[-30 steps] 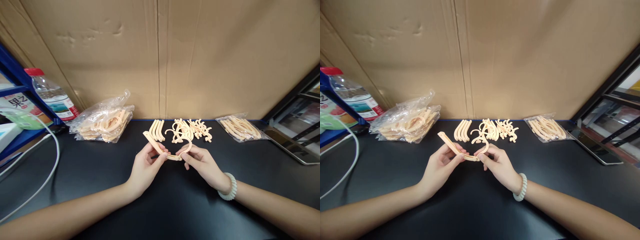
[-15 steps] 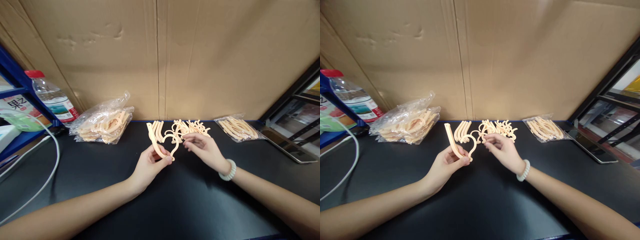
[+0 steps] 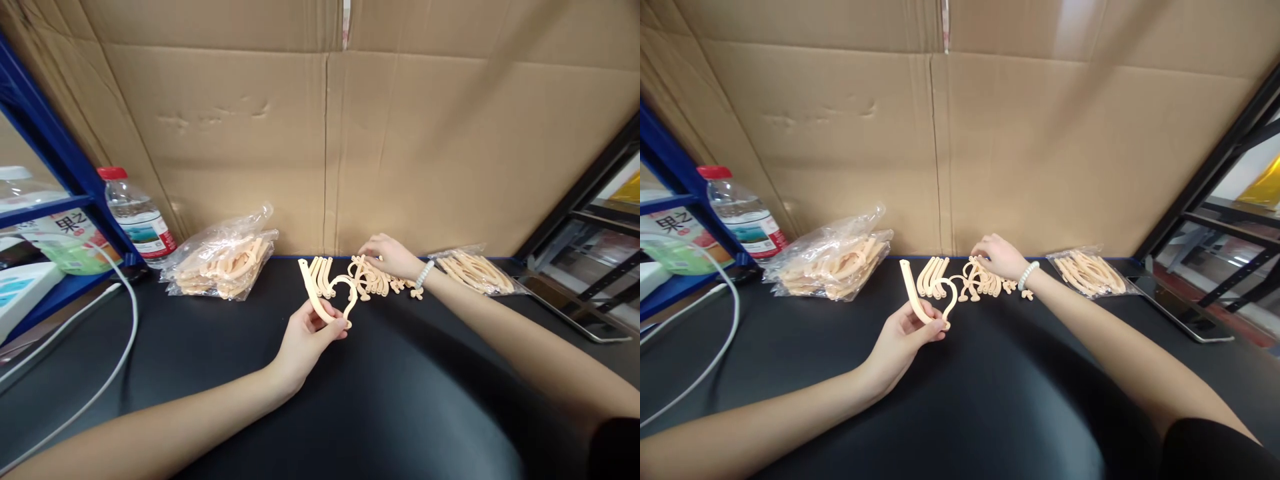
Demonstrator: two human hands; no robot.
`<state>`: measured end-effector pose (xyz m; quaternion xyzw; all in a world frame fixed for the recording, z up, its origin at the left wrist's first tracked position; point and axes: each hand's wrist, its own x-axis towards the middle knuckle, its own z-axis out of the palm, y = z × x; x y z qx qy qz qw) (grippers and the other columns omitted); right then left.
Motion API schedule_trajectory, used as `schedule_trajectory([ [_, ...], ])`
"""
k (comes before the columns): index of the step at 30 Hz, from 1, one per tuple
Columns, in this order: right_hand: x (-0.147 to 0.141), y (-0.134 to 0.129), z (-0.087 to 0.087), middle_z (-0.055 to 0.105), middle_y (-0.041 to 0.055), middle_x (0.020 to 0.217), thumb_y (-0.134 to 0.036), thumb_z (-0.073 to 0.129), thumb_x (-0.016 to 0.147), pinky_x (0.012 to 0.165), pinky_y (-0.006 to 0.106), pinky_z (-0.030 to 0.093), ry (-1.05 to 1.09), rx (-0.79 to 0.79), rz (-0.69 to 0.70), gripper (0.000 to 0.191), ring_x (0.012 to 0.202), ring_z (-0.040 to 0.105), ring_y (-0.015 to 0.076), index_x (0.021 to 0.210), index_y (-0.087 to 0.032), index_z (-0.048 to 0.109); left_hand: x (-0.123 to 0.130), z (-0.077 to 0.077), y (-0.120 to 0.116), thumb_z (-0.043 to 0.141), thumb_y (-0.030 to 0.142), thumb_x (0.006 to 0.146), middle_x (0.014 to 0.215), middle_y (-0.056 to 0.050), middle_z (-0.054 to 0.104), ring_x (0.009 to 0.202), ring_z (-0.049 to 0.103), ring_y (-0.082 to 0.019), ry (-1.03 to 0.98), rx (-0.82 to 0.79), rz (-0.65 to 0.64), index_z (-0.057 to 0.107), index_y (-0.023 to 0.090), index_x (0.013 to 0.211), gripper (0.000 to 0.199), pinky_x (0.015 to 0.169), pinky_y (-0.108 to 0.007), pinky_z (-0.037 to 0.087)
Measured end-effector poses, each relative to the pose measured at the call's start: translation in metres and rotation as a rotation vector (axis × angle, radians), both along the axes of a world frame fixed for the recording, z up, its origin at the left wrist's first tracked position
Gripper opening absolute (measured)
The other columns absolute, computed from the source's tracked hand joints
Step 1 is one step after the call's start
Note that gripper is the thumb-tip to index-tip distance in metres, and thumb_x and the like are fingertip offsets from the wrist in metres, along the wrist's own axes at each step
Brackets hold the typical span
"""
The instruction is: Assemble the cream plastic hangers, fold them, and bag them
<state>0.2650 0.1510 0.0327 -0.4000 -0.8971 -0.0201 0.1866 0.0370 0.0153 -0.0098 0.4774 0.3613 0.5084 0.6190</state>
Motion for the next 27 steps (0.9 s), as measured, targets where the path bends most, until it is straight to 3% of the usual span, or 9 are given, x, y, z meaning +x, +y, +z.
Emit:
schedule_trajectory([
  [5,-0.001,0.034,0.01,0.066,0.0098,0.101,0.006,0.057,0.076,0.091,0.034,0.044,-0.198,-0.073,0.106,0.034,0.097,0.058,0.0204,0.097,-0.016,0.073,-0.001,-0.001,0.0,0.08,0.025,0.071,0.075,0.001,0.064,0.075,0.062,-0.012,-0.008,0.016,0.003,0.054,0.016,0.077,0.028,0.069,-0.023,0.054],
  [10,-0.007,0.037,-0.001,0.067,0.004,0.089,-0.003,0.061,0.082,0.085,0.035,0.046,-0.312,-0.082,0.143,0.015,0.088,0.06,0.0181,0.087,-0.014,0.069,-0.002,-0.001,0.0,0.08,0.025,0.07,0.075,0.001,0.064,0.075,0.063,-0.013,-0.006,0.017,0.006,0.055,0.016,0.078,0.028,0.067,-0.024,0.054],
  [13,-0.005,0.035,0.003,0.066,0.0029,0.082,-0.008,0.059,0.086,0.08,0.034,0.046,-0.33,-0.053,0.126,0.01,0.087,0.059,0.0185,0.083,-0.014,0.066,-0.002,-0.001,0.0,0.081,0.026,0.069,0.075,0.0,0.063,0.075,0.063,-0.014,-0.003,0.022,0.01,0.055,0.016,0.077,0.028,0.067,-0.024,0.054],
  [16,0.001,0.034,0.02,0.067,0.0057,0.078,-0.007,0.057,0.085,0.073,0.031,0.044,-0.324,-0.023,0.107,0.014,0.082,0.057,0.0192,0.08,-0.015,0.067,-0.002,-0.001,0.0,0.081,0.026,0.068,0.074,0.001,0.063,0.075,0.063,-0.014,-0.004,0.022,0.013,0.056,0.016,0.077,0.029,0.067,-0.024,0.054],
  [21,0.011,0.025,0.064,0.067,0.0066,0.081,-0.012,0.055,0.085,0.073,0.032,0.044,-0.269,0.06,0.086,0.015,0.081,0.058,0.02,0.083,-0.017,0.069,-0.002,-0.001,0.001,0.081,0.025,0.069,0.076,0.0,0.063,0.075,0.063,-0.014,-0.004,0.028,0.006,0.056,0.016,0.078,0.028,0.066,-0.024,0.055],
  [27,0.02,-0.013,0.111,0.067,0.0059,0.081,-0.022,0.054,0.089,0.073,0.035,0.045,-0.097,0.185,0.037,0.016,0.076,0.06,0.0196,0.087,-0.017,0.069,-0.002,-0.001,0.001,0.08,0.024,0.071,0.075,0.0,0.063,0.076,0.062,-0.013,-0.009,0.036,0.013,0.055,0.016,0.079,0.027,0.067,-0.023,0.054],
])
